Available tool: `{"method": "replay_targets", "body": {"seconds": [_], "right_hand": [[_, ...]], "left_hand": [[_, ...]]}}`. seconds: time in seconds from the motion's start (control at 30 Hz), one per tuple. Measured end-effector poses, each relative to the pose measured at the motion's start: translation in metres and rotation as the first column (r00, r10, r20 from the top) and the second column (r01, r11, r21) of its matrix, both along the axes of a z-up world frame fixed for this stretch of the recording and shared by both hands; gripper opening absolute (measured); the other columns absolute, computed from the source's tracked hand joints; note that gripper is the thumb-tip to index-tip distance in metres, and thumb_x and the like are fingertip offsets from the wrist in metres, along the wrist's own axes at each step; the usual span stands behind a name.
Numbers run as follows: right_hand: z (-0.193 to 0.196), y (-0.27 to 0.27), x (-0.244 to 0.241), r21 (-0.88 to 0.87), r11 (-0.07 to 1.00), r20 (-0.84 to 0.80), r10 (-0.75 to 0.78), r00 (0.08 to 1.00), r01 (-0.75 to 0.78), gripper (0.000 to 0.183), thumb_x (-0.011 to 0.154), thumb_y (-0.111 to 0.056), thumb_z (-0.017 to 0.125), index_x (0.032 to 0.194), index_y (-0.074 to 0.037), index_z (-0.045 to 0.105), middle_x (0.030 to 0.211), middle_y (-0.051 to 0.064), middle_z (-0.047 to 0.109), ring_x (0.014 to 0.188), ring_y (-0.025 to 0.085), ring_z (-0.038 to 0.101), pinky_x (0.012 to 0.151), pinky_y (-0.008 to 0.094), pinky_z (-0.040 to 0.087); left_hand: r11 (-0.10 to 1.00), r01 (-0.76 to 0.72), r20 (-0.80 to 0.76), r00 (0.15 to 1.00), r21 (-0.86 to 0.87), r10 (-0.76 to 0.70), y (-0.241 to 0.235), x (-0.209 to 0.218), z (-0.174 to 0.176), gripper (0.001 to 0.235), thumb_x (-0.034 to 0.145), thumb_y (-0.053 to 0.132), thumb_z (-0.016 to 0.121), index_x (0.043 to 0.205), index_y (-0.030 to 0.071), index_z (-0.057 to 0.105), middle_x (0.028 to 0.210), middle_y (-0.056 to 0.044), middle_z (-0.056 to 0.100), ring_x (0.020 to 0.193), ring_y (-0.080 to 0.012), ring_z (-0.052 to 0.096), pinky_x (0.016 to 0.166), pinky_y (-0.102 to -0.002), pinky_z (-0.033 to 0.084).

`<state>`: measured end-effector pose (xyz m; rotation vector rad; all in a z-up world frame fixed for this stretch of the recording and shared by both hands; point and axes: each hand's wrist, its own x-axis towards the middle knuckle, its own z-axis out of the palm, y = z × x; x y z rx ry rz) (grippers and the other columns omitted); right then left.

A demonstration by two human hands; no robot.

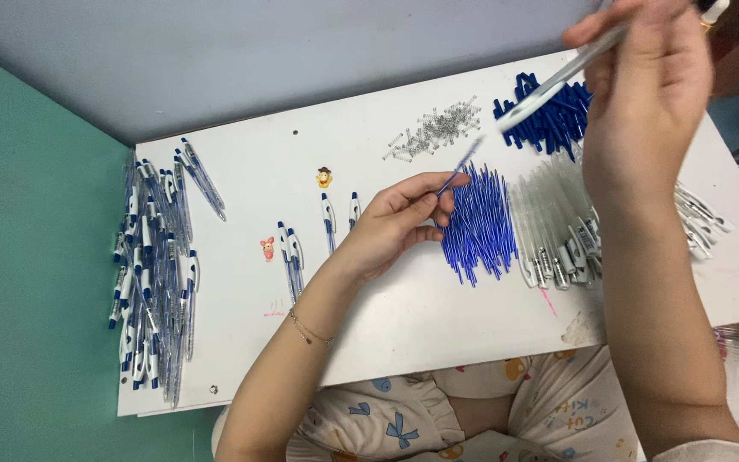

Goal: The person assembles blue ballpoint pens by inserting ink cartridges and springs into pen barrels. They pick up components from piles on the table, insert them into the barrels, and place the assembled pens aside.

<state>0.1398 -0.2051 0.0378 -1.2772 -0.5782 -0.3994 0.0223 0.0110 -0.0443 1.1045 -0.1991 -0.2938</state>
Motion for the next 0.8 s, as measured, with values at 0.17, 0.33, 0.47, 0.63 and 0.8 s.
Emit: {"method": "replay_targets", "body": {"seconds": [0.17, 0.33, 0.47, 0.63, 0.8], "right_hand": [[0.002, -0.003, -0.015, -0.097, 0.994, -0.131, -0.068, 0.989, 0.056, 0.034, 0.114, -0.049, 0.042, 0.118, -0.016, 0.048, 0.088, 0.001, 0.050, 0.075, 0.008, 0.039, 0.073, 0.022, 0.032], [-0.017, 0.012, -0.032, -0.423, 0.890, -0.221, 0.078, 0.972, -0.168, 0.018, 0.111, -0.011, 0.059, 0.128, -0.006, 0.057, 0.099, -0.001, 0.052, 0.079, 0.006, 0.046, 0.069, 0.019, 0.040], [-0.018, 0.021, -0.045, -0.476, 0.819, -0.310, 0.185, 0.933, -0.320, 0.014, 0.108, -0.024, 0.060, 0.110, -0.011, 0.056, 0.080, -0.008, 0.045, 0.062, 0.001, 0.039, 0.052, 0.018, 0.031], [-0.018, 0.009, -0.032, -0.449, 0.831, -0.368, 0.164, 0.915, -0.329, 0.012, 0.111, -0.021, 0.060, 0.103, -0.013, 0.055, 0.072, -0.005, 0.048, 0.060, 0.005, 0.042, 0.051, 0.022, 0.033], [-0.015, -0.024, -0.019, -0.573, 0.817, -0.354, -0.168, 0.920, -0.071, 0.015, 0.115, -0.028, 0.064, 0.111, -0.014, 0.058, 0.082, -0.007, 0.050, 0.068, 0.002, 0.044, 0.057, 0.020, 0.034]], "left_hand": [[0.992, -0.118, 0.002, 0.993, 0.039, 0.118, -0.003, -0.001, 0.003, 0.035, 0.108, 0.017, 0.053, 0.141, 0.006, 0.060, 0.110, -0.002, 0.063, 0.093, -0.0108, 0.061, 0.084, -0.027, 0.055], [0.983, -0.180, 0.023, 0.984, 0.044, 0.179, -0.010, 0.000, -0.004, 0.032, 0.107, 0.017, 0.055, 0.137, 0.006, 0.060, 0.114, -0.007, 0.066, 0.095, -0.0191, 0.071, 0.084, -0.029, 0.058], [0.944, -0.272, 0.139, 0.959, 0.185, 0.248, -0.022, -0.007, 0.002, 0.027, 0.106, 0.022, 0.055, 0.129, 0.007, 0.056, 0.119, -0.008, 0.061, 0.104, -0.0300, 0.078, 0.097, -0.027, 0.053], [0.715, -0.524, 0.401, 0.843, 0.462, 0.358, -0.033, -0.019, 0.022, 0.013, 0.105, 0.008, 0.051, 0.112, 0.005, 0.062, 0.107, -0.007, 0.059, 0.096, -0.0268, 0.083, 0.077, -0.019, 0.057], [0.180, -0.812, 0.813, 0.575, 0.555, 0.088, -0.040, -0.024, 0.012, 0.018, 0.094, 0.001, 0.057, 0.109, -0.006, 0.065, 0.091, -0.020, 0.067, 0.078, -0.0352, 0.064, 0.070, -0.047, 0.050]]}}
